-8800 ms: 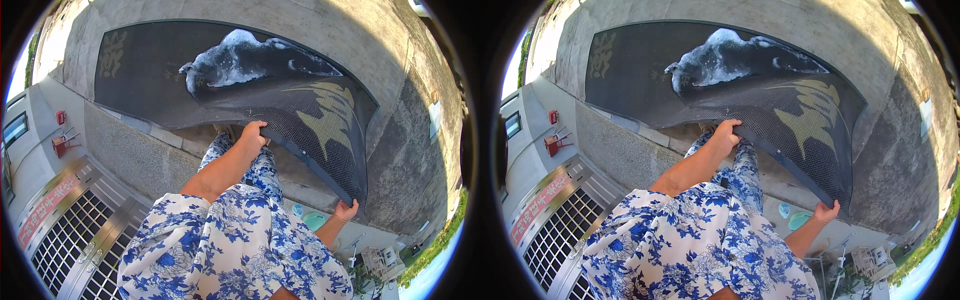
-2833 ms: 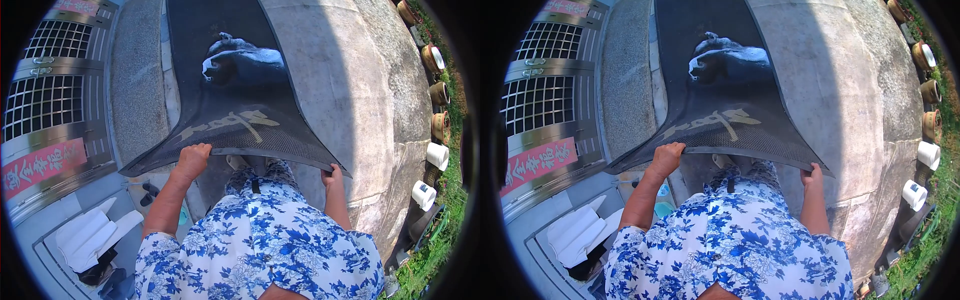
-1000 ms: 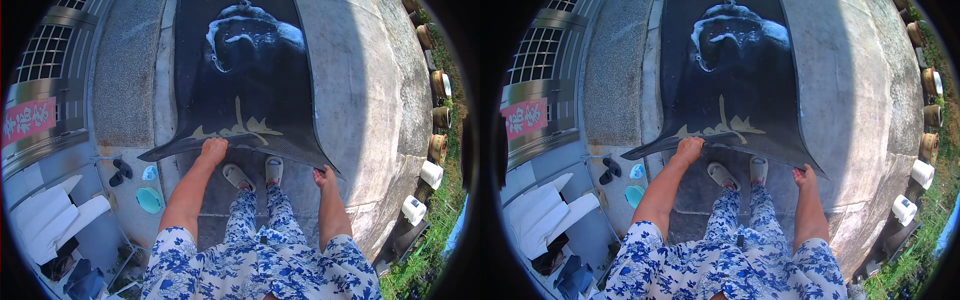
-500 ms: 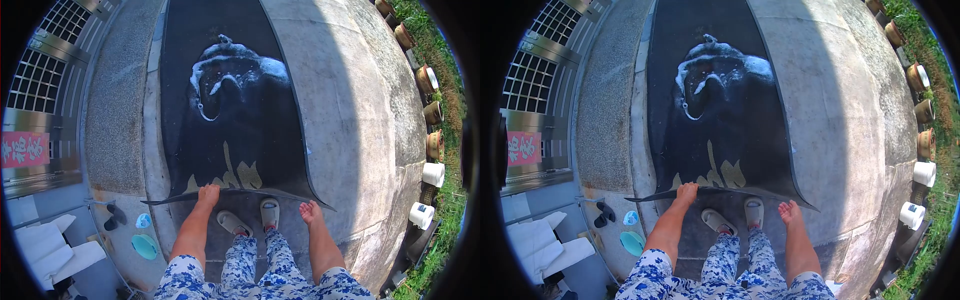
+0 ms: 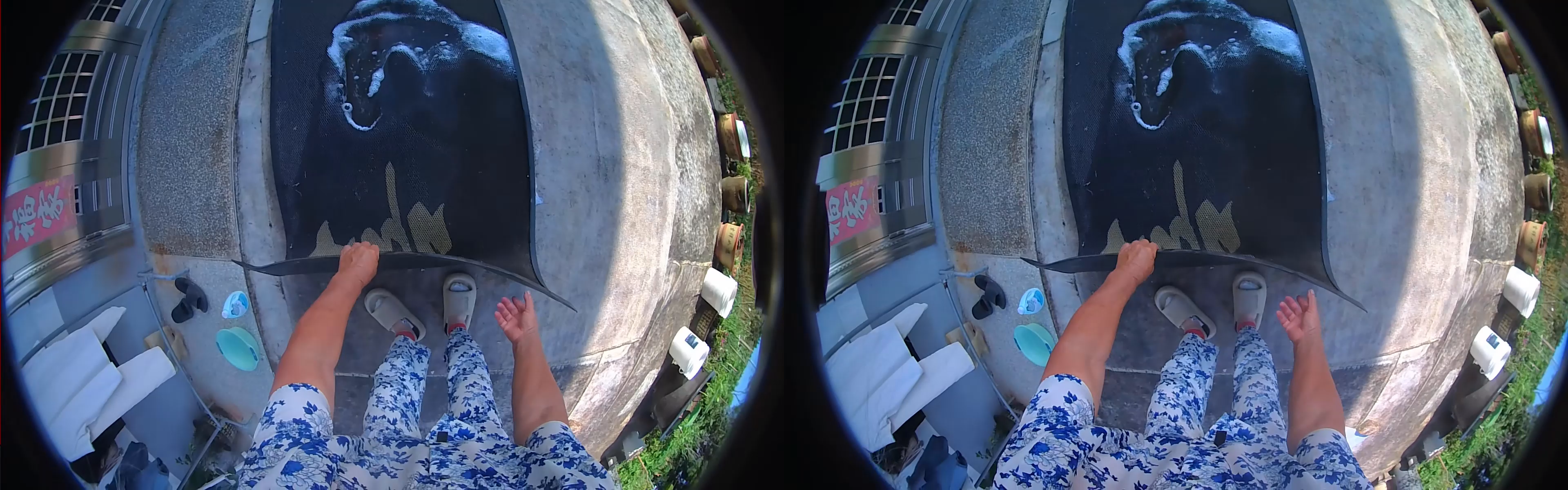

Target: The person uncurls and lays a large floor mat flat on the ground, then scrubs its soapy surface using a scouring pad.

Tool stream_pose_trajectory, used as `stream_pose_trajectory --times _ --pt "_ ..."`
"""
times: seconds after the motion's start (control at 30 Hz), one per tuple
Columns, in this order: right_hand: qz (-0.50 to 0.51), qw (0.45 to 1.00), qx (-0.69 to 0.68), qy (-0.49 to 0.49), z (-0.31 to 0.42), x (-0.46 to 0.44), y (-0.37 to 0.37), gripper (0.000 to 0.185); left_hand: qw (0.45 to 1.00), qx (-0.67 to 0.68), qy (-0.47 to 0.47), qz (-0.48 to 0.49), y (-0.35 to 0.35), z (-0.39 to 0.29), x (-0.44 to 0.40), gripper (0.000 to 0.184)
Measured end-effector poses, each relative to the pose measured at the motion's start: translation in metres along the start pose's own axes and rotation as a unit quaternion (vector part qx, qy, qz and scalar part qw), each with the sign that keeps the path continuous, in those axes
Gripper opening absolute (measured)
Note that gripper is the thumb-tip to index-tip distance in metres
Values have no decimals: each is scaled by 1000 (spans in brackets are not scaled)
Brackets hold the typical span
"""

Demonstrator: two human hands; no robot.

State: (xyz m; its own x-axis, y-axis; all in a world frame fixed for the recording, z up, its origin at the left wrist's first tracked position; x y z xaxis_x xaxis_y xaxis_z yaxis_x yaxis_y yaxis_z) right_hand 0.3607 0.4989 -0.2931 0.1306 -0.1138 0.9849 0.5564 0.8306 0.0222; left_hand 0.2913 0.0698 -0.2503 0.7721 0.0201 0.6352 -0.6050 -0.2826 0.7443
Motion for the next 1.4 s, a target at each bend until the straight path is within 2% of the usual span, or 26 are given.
stream_pose_trajectory --times 0.1,0.17,0.2,0.27,0.3,0.37,0.43,0.5,0.53,0.6,0.67,0.73,0.77,0.83,0.9,0.97,1.03,1.17,1.4 --pt "44 998 37 -36 -16 19 -39 74 999 23 -26 27 -5 -14 35 18" --pt "144 979 104 -99 -41 41 -75 68 996 40 -76 -6 -20 -25 63 15" --pt "146 979 103 -95 -51 44 -83 68 995 49 -90 -9 -26 -31 78 15" --pt "78 985 72 -136 -85 39 -74 56 993 55 -107 -18 -30 -45 103 16" --pt "81 985 71 -132 -94 35 -70 56 990 60 -122 -26 -30 -53 113 15" --pt "-12 988 -42 -148 -115 27 -44 44 987 63 -139 -38 -18 -64 121 15" --pt "-18 986 -65 -151 -115 40 -41 37 982 53 -175 -51 7 -79 134 7" --pt "-60 986 -106 -117 -99 57 -37 38 978 66 -191 -58 38 -86 146 9" --pt "-52 986 -110 -110 -90 63 -34 38 973 77 -207 -61 56 -91 150 12" --pt "-10 966 -257 -11 -45 76 -28 35 965 66 -237 -93 95 -102 163 12" --pt "-31 951 -300 68 4 106 -10 35 942 52 -289 -165 139 -113 183 5" --pt "32 934 -329 138 49 127 7 32 933 36 -302 -193 185 -121 203 6" --pt "40 931 -334 142 66 133 11 32 926 27 -309 -213 210 -127 213 6" --pt "54 959 -235 148 96 154 6 28 917 12 -320 -237 256 -137 234 7" --pt "38 965 -216 145 133 189 -7 21 909 2 -329 -254 303 -149 253 11" --pt "69 966 -179 172 170 253 -37 14 912 -11 -322 -252 350 -152 270 16" --pt "160 944 -167 235 199 321 -74 9 908 -45 -320 -266 403 -150 291 29" --pt "226 910 -149 313 224 427 -123 3 889 -64 -313 -329 492 -135 334 23" --pt "261 846 -187 426 246 535 -180 4 869 -55 -308 -384 599 -102 382 28"
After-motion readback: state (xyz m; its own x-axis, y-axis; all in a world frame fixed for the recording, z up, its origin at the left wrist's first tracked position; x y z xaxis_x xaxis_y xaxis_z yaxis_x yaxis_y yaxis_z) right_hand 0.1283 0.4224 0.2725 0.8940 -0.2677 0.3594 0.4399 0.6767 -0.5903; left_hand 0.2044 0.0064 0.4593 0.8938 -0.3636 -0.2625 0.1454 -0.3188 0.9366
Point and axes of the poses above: each hand's wrist, its own x-axis away from the middle knuckle, its own y-axis out of the back of the hand, z = x × y, the point moved 8 cm from there along -x, towards the middle knuckle, and after that the axes turned 5 degrees about x, right-handed, at the moved point
